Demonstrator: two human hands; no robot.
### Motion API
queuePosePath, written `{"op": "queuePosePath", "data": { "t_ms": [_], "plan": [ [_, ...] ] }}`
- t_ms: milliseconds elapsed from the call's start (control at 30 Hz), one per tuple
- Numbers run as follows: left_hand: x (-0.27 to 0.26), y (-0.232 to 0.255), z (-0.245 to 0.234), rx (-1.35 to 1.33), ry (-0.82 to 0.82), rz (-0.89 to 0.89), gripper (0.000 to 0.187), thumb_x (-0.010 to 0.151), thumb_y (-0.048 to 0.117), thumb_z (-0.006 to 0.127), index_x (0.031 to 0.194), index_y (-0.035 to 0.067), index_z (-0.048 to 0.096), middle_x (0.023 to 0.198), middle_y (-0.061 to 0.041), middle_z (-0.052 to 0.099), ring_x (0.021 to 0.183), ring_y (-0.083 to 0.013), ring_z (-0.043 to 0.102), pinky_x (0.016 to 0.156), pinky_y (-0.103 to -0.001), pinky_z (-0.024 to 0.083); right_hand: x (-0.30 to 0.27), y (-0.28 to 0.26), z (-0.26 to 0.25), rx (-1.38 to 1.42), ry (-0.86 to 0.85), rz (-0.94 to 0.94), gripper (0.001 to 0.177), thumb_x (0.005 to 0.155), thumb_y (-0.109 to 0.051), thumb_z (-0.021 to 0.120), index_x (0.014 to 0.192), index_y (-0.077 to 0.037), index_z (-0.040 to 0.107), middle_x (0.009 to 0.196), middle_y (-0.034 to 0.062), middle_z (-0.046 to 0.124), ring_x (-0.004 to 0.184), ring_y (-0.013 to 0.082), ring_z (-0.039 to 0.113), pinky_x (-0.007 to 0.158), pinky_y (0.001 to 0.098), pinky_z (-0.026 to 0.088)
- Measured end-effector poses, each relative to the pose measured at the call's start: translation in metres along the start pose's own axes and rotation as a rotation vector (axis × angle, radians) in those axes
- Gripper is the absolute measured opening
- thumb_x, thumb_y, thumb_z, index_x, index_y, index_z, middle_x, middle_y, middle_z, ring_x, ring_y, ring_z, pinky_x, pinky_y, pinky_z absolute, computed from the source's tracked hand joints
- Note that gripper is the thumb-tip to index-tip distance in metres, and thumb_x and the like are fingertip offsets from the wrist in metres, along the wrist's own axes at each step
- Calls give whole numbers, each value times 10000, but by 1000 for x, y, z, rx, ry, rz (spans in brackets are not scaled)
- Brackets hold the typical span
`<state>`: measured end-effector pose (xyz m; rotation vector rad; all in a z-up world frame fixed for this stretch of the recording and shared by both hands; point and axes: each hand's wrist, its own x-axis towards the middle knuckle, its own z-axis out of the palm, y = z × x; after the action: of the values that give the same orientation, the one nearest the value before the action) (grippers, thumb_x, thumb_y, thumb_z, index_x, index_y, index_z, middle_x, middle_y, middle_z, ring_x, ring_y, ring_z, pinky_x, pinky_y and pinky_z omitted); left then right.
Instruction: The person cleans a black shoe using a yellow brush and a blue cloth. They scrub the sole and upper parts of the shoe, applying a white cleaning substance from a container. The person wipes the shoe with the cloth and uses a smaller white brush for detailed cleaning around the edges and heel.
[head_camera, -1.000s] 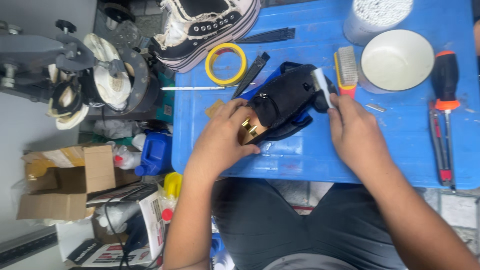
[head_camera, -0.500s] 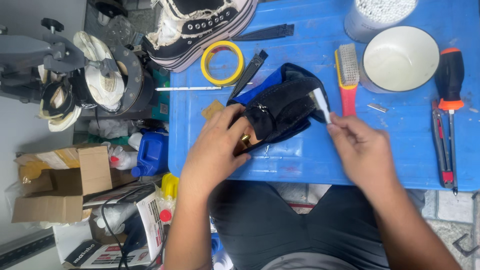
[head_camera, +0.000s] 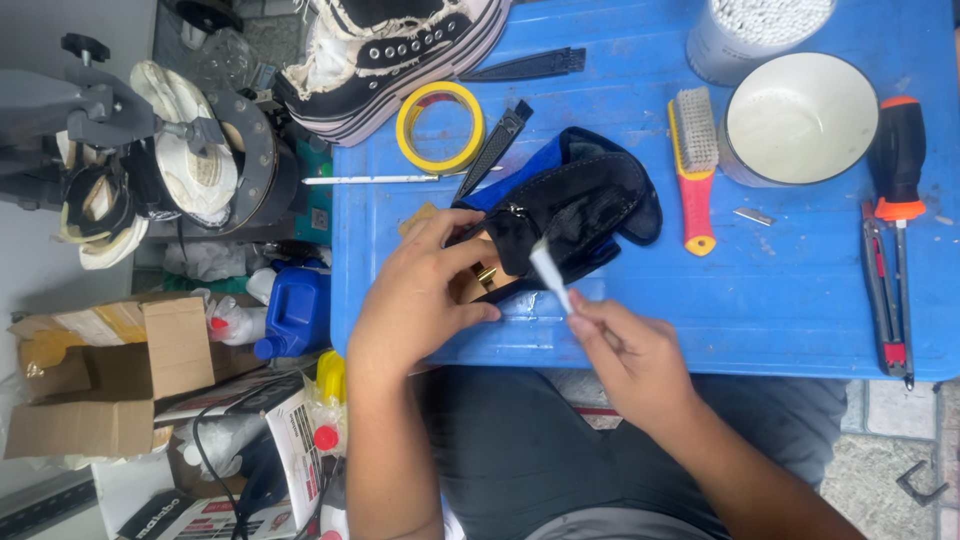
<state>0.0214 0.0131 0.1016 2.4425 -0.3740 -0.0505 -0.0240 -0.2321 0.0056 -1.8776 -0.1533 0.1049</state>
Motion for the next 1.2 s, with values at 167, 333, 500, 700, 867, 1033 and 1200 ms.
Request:
{"op": "queuePosePath", "data": {
  "t_ms": [167,333,500,700,867,1033,1200],
  "plan": [
    [0,-7,-1,21,-20,58,567,502,174,948,1039,118,773,1318,-121,596,1213,-374,565,1001,-447,469,25,5,-33,-98,121,102,225,1026,-144,653,1204,-39,740,665,-67,546,601,0,439,499,208,338],
    [-1,1,0,47,-43,9,549,514,169,935,1033,119,764,1340,-118,584,1210,-360,567,995,-448,478,13,-3,-18,93,28,83,241,1000,-131,686,1218,-44,740,720,-90,563,642,-16,450,554,176,368],
    [-13,22,6,138,37,9,571,550,133,911,1086,86,718,1352,-125,579,1246,-364,547,1013,-471,450,23,-14,-95,-217,198,179,281,1012,-126,714,1282,-50,718,814,20,680,609,55,556,527,227,428],
    [-31,41,21,137,129,2,577,609,130,883,1133,85,645,1387,-126,579,1273,-373,535,1018,-488,421,68,13,-171,-499,292,-74,175,1081,-3,689,1254,17,704,867,88,674,746,118,637,670,253,505],
    [-41,42,30,77,212,6,527,717,31,787,1202,69,584,1400,-131,596,1308,-377,544,1070,-490,414,95,-4,-169,-890,246,-133,190,952,-62,813,1126,10,785,742,166,684,599,223,641,588,327,519],
    [-43,39,36,30,241,-10,682,794,12,734,1432,-9,496,1441,-205,546,1411,-430,490,1154,-488,413,101,-36,-157,-795,113,78,178,942,-121,803,1110,-63,794,703,154,695,568,201,649,549,316,496],
    [-40,35,44,144,258,-78,613,870,-1,669,1452,-54,484,1496,-268,516,1432,-430,475,1152,-464,421,48,-39,-123,-395,293,-70,195,1025,-127,750,1208,-60,751,851,33,688,732,37,575,673,203,464]
  ]
}}
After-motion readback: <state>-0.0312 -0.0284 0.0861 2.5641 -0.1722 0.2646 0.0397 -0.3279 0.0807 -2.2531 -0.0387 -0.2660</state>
